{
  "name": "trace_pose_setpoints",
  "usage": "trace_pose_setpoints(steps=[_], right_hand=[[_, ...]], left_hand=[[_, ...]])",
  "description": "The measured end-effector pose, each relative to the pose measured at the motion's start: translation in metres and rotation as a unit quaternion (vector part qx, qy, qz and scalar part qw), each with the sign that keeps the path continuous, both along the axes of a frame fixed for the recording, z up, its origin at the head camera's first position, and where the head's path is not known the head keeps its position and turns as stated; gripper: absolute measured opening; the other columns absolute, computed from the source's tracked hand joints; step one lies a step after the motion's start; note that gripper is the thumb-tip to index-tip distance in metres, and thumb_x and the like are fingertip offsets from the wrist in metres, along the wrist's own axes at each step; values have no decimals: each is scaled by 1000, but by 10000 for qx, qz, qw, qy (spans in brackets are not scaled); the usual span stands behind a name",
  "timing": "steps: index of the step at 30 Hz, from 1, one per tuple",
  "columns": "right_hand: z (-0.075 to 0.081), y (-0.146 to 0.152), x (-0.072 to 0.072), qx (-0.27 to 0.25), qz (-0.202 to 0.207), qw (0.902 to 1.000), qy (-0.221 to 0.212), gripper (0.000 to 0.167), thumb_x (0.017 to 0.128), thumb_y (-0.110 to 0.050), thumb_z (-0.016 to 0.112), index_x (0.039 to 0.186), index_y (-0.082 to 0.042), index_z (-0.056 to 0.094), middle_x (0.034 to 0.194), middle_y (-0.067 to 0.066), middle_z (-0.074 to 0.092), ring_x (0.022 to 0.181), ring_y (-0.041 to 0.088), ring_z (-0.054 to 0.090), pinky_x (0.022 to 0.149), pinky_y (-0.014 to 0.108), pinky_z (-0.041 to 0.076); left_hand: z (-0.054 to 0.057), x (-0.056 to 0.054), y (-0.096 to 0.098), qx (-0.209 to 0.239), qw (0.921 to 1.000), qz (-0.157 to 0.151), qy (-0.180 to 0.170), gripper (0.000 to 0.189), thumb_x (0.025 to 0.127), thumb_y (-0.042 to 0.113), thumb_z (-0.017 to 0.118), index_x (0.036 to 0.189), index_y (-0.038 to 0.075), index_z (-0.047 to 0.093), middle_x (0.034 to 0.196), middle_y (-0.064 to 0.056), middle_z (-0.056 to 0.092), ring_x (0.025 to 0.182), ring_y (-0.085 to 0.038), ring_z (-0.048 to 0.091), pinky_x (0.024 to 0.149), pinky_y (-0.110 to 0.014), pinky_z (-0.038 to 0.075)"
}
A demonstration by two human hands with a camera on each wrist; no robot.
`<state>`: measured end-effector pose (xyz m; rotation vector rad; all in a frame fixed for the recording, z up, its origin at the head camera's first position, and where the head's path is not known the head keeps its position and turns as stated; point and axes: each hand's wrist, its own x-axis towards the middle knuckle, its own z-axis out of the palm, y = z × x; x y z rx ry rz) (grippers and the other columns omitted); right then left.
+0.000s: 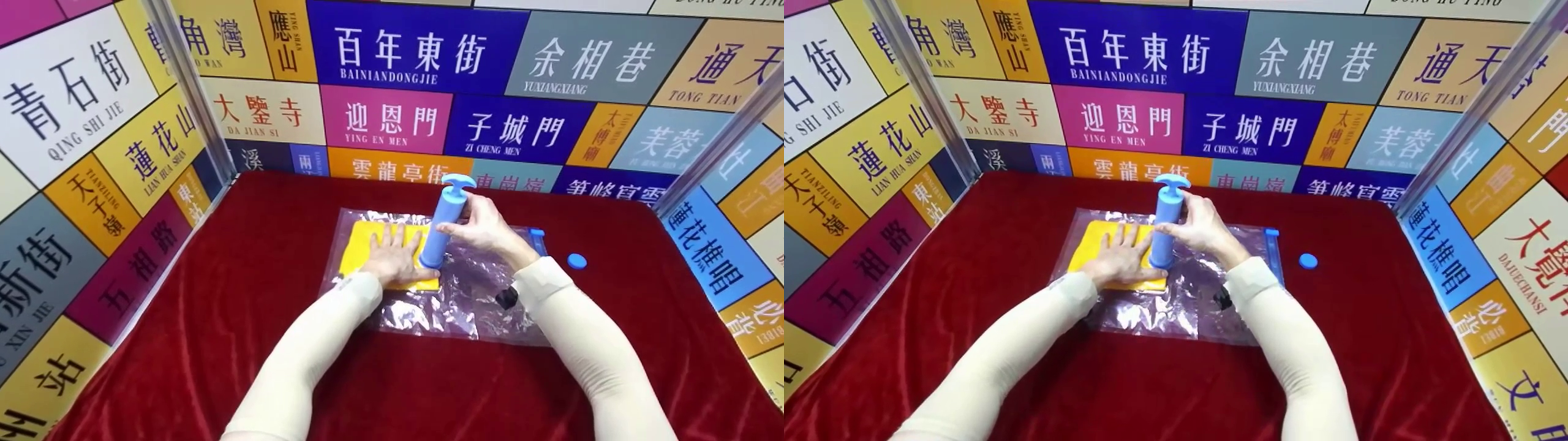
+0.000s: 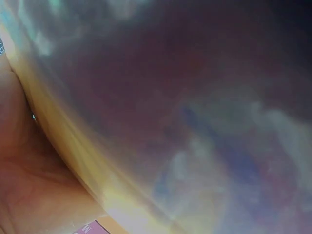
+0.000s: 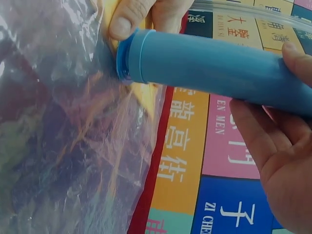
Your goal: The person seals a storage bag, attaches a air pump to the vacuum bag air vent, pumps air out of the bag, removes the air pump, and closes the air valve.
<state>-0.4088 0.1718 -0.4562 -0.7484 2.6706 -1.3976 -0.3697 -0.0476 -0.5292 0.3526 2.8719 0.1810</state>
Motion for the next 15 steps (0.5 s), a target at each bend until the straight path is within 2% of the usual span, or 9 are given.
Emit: trace_pose_setpoints(steps=[5,8,11,15], right_hand=[[0,0,-2,-299,637,9970,-309,51,93,-5,88,139,4,68,129,25,81,117,33,81,104,38,68],[0,-2,0,-541,707,9953,-388,53,92,-4,88,141,4,67,132,25,80,118,30,81,104,38,68],[-2,-6,4,-704,352,9964,-304,61,89,-9,93,143,1,67,135,22,80,120,29,80,106,39,67],[-5,-13,8,-455,-664,9963,300,75,80,-30,103,142,-5,69,129,17,82,117,31,79,108,44,65]], left_hand=[[0,1,0,-4,10000,23,-23,116,96,94,50,182,30,7,191,-17,1,178,-48,1,143,-72,8],[-1,0,0,31,10000,53,-49,116,95,93,52,182,30,8,192,-16,0,178,-48,0,143,-72,8],[-1,0,1,58,9999,59,-109,115,96,92,52,182,31,7,192,-16,-1,178,-48,-1,143,-72,7],[0,-1,2,14,9999,102,-120,114,96,92,52,182,33,5,192,-15,-3,178,-47,-2,144,-72,6]])
